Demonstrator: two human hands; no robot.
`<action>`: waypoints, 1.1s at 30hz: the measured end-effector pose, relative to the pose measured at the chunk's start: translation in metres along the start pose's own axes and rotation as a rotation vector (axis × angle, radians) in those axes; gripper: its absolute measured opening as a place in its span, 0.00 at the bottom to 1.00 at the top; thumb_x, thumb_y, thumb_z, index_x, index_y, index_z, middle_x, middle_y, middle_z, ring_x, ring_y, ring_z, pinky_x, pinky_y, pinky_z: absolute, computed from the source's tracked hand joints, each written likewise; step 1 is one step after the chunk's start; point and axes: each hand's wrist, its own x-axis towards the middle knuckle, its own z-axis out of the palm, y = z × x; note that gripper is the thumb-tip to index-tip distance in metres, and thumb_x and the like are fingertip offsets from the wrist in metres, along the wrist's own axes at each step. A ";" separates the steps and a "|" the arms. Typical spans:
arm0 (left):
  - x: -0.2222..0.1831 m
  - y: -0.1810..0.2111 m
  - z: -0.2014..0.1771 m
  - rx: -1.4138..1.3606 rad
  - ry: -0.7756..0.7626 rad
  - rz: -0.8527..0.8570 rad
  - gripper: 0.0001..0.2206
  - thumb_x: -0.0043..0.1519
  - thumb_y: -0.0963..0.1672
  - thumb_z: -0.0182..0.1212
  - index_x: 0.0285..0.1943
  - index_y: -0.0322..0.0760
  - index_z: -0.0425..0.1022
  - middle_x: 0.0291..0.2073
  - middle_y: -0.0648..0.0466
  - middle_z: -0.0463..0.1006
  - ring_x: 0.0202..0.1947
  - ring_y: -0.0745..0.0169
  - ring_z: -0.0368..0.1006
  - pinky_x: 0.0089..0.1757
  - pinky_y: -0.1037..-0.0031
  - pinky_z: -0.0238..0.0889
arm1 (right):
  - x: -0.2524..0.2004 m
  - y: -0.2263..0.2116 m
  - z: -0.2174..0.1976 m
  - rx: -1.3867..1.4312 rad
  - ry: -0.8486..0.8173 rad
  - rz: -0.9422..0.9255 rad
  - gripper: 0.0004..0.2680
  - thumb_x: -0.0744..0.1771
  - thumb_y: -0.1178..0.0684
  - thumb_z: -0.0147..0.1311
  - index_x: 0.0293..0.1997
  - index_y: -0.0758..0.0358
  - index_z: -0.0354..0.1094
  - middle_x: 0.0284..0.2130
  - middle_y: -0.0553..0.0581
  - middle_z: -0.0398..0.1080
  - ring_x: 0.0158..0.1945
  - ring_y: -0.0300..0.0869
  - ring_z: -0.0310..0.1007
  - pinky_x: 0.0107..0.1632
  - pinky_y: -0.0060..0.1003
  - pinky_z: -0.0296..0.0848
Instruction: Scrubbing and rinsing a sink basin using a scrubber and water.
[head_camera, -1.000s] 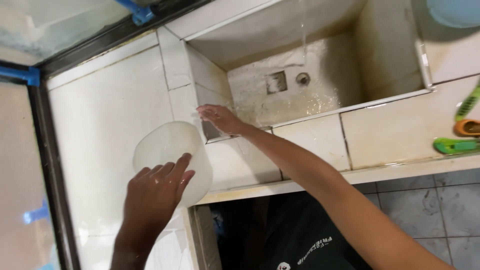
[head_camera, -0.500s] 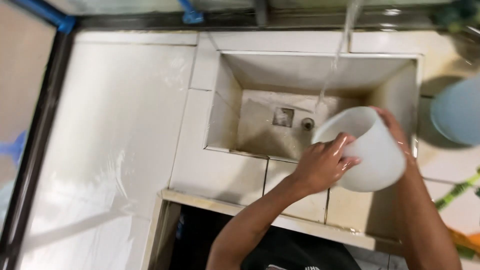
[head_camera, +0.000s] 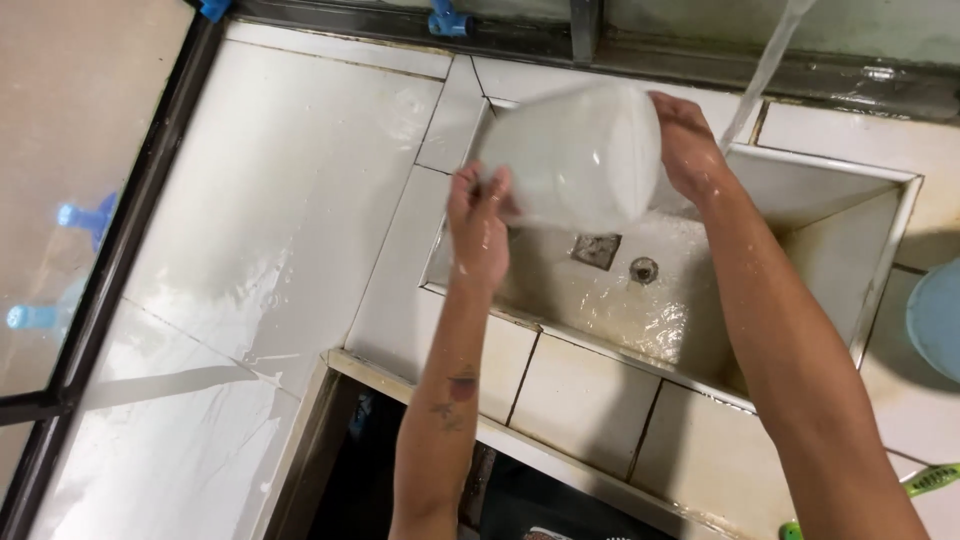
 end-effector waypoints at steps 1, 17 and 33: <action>0.001 0.009 0.003 -0.024 -0.020 0.015 0.12 0.54 0.41 0.67 0.39 0.38 0.66 0.27 0.55 0.69 0.27 0.68 0.65 0.28 0.77 0.62 | -0.004 -0.003 0.001 0.021 -0.026 -0.015 0.07 0.66 0.56 0.43 0.42 0.51 0.69 0.37 0.43 0.68 0.42 0.33 0.64 0.45 0.28 0.66; -0.034 -0.228 0.083 1.264 -1.020 0.852 0.16 0.62 0.48 0.56 0.60 0.55 0.66 0.52 0.54 0.78 0.54 0.52 0.75 0.60 0.50 0.58 | -0.067 0.054 -0.072 -0.420 0.222 0.127 0.21 0.68 0.44 0.50 0.67 0.57 0.51 0.50 0.57 0.62 0.45 0.44 0.63 0.39 0.42 0.68; 0.169 -0.274 -0.043 0.970 -0.515 -0.364 0.16 0.55 0.52 0.47 0.39 0.46 0.79 0.35 0.49 0.83 0.36 0.54 0.80 0.39 0.66 0.70 | 0.014 0.138 -0.055 -0.623 0.229 0.443 0.15 0.71 0.56 0.34 0.66 0.62 0.57 0.51 0.62 0.68 0.21 0.48 0.64 0.24 0.42 0.71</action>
